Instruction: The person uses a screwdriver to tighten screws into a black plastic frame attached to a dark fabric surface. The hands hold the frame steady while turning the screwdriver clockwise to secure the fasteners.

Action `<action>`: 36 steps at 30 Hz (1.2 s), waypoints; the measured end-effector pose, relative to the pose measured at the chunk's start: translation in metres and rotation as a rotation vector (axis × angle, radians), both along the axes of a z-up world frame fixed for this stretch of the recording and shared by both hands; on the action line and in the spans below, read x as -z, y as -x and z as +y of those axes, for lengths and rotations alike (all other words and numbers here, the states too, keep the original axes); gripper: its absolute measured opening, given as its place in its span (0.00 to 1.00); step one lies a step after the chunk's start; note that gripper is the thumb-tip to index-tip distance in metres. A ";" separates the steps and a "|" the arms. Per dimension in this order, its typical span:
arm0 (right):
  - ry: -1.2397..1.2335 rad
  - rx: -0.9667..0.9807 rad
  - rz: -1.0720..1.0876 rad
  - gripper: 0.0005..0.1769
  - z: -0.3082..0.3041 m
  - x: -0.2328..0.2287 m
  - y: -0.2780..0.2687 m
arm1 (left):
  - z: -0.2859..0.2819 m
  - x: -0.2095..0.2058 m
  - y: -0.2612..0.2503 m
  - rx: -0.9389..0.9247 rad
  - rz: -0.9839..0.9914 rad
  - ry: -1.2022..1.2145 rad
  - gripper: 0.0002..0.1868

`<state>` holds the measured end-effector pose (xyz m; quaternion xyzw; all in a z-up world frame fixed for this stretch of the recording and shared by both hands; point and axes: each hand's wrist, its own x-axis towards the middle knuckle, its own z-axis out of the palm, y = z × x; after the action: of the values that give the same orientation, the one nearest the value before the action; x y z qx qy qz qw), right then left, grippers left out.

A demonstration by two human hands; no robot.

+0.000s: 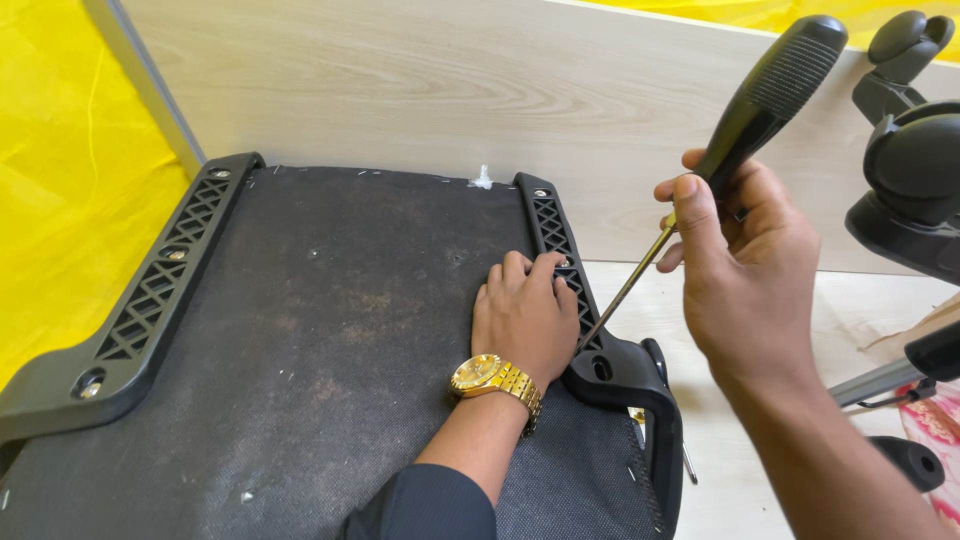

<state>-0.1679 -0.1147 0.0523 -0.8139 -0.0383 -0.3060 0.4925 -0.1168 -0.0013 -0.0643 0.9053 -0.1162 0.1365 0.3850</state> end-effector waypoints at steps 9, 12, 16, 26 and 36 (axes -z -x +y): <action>-0.230 -0.004 -0.038 0.15 -0.018 0.000 -0.015 | 0.002 -0.005 0.002 0.013 0.015 0.005 0.18; -0.222 -0.040 -0.052 0.16 -0.018 0.011 -0.026 | 0.003 -0.006 0.003 0.009 -0.004 0.016 0.17; -0.181 -0.116 -0.073 0.17 -0.015 0.021 -0.033 | 0.003 -0.007 0.004 0.012 0.004 0.026 0.17; -0.015 -0.108 -0.105 0.18 -0.012 0.018 -0.038 | 0.005 -0.015 0.003 0.045 0.103 -0.024 0.19; 0.039 -0.158 -0.156 0.20 -0.021 0.017 -0.043 | 0.003 -0.010 -0.002 0.024 0.070 -0.048 0.25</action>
<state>-0.1245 -0.1354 0.0354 -0.7914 -0.1464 -0.3280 0.4947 -0.1146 0.0015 -0.0547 0.9171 -0.1167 0.0971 0.3687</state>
